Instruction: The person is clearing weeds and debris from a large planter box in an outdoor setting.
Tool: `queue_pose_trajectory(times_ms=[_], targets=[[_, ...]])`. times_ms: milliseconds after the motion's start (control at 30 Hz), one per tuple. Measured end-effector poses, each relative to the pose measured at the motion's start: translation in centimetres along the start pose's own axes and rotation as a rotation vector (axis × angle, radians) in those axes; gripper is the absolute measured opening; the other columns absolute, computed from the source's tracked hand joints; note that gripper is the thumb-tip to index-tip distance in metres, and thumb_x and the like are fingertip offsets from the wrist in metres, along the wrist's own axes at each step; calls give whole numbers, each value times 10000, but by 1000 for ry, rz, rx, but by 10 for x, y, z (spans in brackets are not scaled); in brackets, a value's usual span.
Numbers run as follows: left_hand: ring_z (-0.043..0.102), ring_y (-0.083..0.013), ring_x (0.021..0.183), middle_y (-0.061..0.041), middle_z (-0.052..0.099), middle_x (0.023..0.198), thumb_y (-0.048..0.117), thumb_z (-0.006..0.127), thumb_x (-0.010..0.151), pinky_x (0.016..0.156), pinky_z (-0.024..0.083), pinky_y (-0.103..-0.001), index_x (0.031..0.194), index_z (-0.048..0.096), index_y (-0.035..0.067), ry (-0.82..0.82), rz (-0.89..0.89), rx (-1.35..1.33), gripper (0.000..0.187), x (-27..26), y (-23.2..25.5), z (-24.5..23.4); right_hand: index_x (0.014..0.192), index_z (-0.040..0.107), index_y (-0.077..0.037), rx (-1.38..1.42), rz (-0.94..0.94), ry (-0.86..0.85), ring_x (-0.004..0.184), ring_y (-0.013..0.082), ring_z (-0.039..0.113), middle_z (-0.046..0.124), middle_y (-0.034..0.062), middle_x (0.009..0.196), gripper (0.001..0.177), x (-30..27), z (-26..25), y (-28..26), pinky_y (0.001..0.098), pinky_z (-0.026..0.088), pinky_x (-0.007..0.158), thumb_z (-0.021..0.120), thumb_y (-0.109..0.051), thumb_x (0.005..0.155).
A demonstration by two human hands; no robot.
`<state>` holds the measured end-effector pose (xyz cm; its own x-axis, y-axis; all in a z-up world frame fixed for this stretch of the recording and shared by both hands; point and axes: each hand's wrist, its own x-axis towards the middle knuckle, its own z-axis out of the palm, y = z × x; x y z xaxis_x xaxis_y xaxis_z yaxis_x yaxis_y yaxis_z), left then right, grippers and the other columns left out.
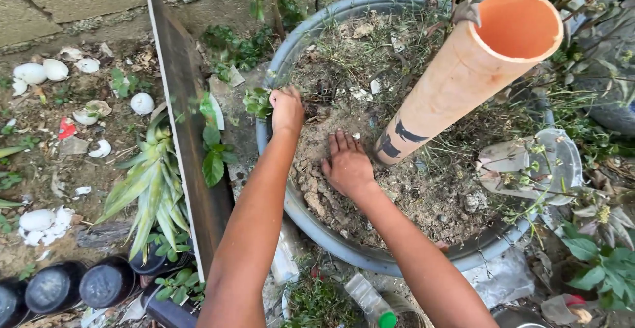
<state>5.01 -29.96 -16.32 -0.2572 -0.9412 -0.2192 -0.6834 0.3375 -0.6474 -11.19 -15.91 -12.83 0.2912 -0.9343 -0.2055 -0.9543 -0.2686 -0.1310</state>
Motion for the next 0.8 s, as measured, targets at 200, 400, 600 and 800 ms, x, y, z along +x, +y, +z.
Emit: queue_pose_trajectory(times_ms=[200, 400, 600, 800], targets=[[601, -218, 911, -40, 614, 1052, 281, 593, 955, 601, 350, -389, 1187, 724, 98, -81, 31, -14, 323, -12, -4, -14, 1575, 313, -109, 36, -15, -98, 1496, 318, 322, 282, 176, 1644, 656, -3, -20, 5, 474, 226, 1224, 396, -438, 1013], [618, -244, 931, -61, 623, 1064, 265, 594, 950, 652, 413, -407, 1134, 745, 125, -53, 30, -73, 277, -24, -4, -12, 1578, 319, -127, 22, -5, -128, 1505, 290, 309, 258, 142, 1658, 650, -2, -20, 7, 466, 204, 1232, 388, -428, 1006], [612, -242, 920, -53, 621, 1017, 268, 587, 957, 649, 410, -394, 1116, 749, 120, -54, 27, -59, 271, -28, 3, -10, 1569, 329, -139, 27, -7, -129, 1497, 288, 313, 238, 125, 1666, 642, 0, -15, 9, 475, 205, 1220, 385, -403, 988], [608, -218, 876, -35, 606, 980, 259, 596, 953, 654, 397, -384, 1093, 745, 122, -57, 4, -26, 247, -30, 13, -6, 1582, 335, -133, 27, -7, -135, 1490, 302, 332, 259, 147, 1669, 636, -1, -17, 9, 487, 210, 1232, 376, -401, 1006]])
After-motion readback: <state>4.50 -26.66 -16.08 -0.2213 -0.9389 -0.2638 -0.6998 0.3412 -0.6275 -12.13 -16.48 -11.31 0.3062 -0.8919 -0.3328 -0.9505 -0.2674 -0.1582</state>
